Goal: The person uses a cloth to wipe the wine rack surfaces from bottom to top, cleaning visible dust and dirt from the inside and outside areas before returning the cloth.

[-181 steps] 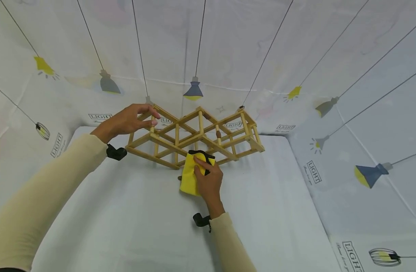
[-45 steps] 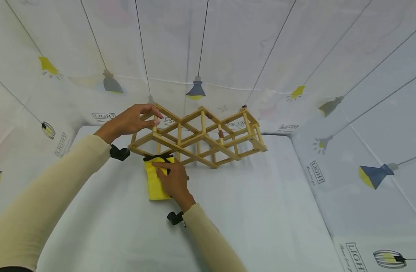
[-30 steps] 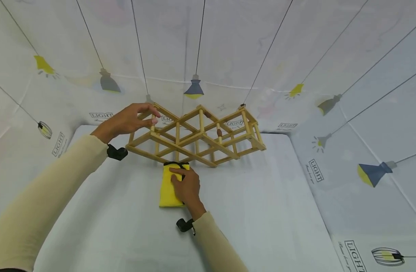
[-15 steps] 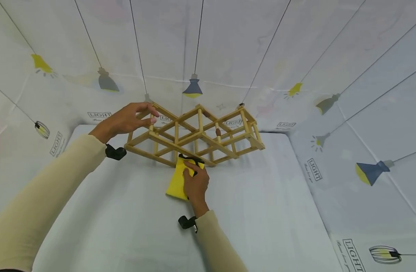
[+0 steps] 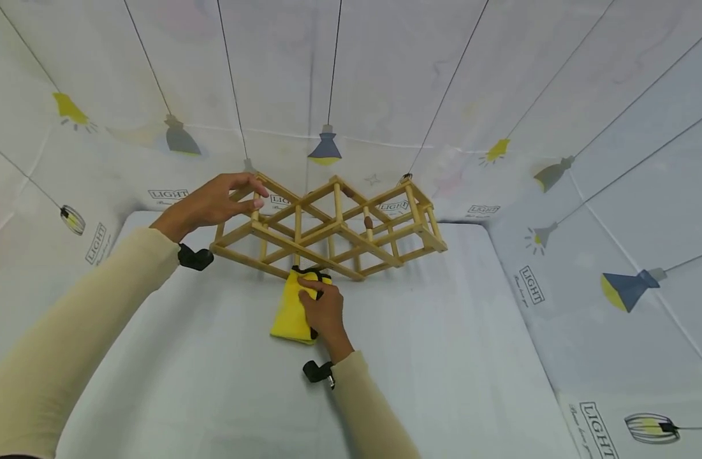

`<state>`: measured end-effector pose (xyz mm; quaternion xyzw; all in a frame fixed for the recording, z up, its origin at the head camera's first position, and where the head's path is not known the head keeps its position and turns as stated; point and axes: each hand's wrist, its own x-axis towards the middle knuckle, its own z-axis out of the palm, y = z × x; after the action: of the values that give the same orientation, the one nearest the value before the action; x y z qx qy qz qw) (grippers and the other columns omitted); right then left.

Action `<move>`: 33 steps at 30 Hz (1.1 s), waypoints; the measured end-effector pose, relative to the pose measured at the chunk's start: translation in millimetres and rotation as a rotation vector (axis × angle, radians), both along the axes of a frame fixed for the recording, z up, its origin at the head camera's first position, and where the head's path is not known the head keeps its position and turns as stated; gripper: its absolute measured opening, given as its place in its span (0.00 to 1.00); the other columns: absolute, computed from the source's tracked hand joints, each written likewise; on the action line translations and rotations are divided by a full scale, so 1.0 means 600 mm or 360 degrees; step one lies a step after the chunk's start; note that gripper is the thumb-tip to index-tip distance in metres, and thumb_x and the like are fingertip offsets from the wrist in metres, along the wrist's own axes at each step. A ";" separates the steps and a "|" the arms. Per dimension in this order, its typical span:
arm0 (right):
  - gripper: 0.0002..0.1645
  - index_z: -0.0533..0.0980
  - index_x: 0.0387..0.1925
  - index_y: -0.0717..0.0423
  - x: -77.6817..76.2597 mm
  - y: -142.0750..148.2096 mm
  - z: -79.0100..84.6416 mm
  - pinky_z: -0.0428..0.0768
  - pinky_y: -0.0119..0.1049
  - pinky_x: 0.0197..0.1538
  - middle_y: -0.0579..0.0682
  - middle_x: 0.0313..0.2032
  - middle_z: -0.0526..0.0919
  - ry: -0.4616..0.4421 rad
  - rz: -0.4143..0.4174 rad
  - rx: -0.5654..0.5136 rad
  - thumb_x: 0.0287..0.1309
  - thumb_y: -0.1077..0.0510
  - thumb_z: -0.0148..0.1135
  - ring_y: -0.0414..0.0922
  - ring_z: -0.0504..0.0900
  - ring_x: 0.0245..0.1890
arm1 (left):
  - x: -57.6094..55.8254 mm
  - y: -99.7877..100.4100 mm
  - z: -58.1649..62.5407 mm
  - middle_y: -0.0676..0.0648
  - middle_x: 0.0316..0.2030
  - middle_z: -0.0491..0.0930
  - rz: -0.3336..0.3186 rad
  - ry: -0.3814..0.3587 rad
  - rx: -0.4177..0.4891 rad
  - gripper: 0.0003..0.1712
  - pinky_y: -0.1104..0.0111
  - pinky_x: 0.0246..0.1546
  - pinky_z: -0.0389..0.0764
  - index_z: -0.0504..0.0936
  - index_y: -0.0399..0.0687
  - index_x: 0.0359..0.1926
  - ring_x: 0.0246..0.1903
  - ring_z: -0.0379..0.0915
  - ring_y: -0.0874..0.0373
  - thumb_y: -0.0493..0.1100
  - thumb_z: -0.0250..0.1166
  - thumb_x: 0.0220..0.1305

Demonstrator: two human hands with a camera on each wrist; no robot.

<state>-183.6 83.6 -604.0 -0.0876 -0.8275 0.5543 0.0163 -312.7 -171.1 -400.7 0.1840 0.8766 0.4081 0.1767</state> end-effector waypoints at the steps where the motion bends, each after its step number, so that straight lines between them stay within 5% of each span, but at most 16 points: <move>1: 0.16 0.89 0.52 0.31 0.000 0.002 0.000 0.75 0.57 0.73 0.45 0.60 0.88 -0.0033 0.0062 0.0022 0.69 0.56 0.70 0.53 0.79 0.69 | 0.000 -0.001 -0.001 0.43 0.82 0.59 -0.0002 -0.0002 0.0005 0.21 0.29 0.78 0.50 0.78 0.52 0.64 0.85 0.44 0.38 0.54 0.64 0.78; 4: 0.16 0.90 0.50 0.29 0.007 0.008 0.009 0.78 0.53 0.69 0.47 0.61 0.87 -0.0015 0.0168 0.0053 0.68 0.56 0.70 0.52 0.81 0.65 | 0.002 -0.003 -0.003 0.43 0.82 0.59 0.0000 -0.0002 -0.0002 0.22 0.29 0.78 0.50 0.78 0.52 0.65 0.84 0.44 0.38 0.54 0.65 0.78; 8: 0.17 0.90 0.50 0.29 0.023 0.015 0.051 0.81 0.47 0.62 0.47 0.57 0.88 0.0214 0.0284 0.0035 0.67 0.56 0.71 0.47 0.83 0.57 | 0.001 -0.003 0.000 0.43 0.83 0.58 0.0002 0.0005 -0.0020 0.23 0.28 0.78 0.49 0.78 0.52 0.65 0.85 0.44 0.37 0.55 0.64 0.78; 15: 0.18 0.89 0.55 0.43 0.023 0.076 0.176 0.87 0.35 0.48 0.47 0.57 0.89 0.0694 0.0374 -0.0196 0.64 0.59 0.76 0.46 0.86 0.49 | -0.002 -0.002 0.001 0.44 0.83 0.59 -0.0002 0.0015 0.0011 0.22 0.29 0.79 0.47 0.78 0.53 0.65 0.85 0.43 0.39 0.56 0.65 0.78; 20: 0.22 0.89 0.55 0.47 -0.016 0.177 0.272 0.88 0.33 0.49 0.48 0.58 0.90 0.0786 0.0200 -0.0226 0.59 0.60 0.80 0.45 0.88 0.50 | -0.001 -0.003 -0.003 0.45 0.84 0.55 0.0011 -0.0018 0.0009 0.22 0.29 0.78 0.47 0.77 0.53 0.65 0.85 0.40 0.39 0.56 0.64 0.78; 26: 0.21 0.89 0.56 0.45 -0.067 0.311 0.324 0.89 0.31 0.44 0.53 0.59 0.87 0.0661 -0.0127 -0.0258 0.61 0.57 0.79 0.47 0.89 0.46 | -0.002 -0.001 -0.004 0.43 0.84 0.56 -0.0005 -0.0021 0.0039 0.21 0.29 0.78 0.47 0.78 0.51 0.65 0.85 0.41 0.38 0.54 0.65 0.78; 33: 0.25 0.85 0.63 0.38 -0.096 0.384 0.298 0.89 0.32 0.43 0.54 0.63 0.80 0.0245 -0.0055 -0.0127 0.65 0.49 0.76 0.45 0.88 0.43 | -0.006 -0.002 -0.008 0.43 0.84 0.56 0.0000 -0.0025 0.0021 0.22 0.28 0.78 0.48 0.77 0.51 0.65 0.85 0.41 0.37 0.54 0.65 0.78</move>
<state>-240.9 313.9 -425.0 -0.0595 -0.7995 0.5915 0.0860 -316.4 -172.3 -405.4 0.1820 0.8724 0.4153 0.1823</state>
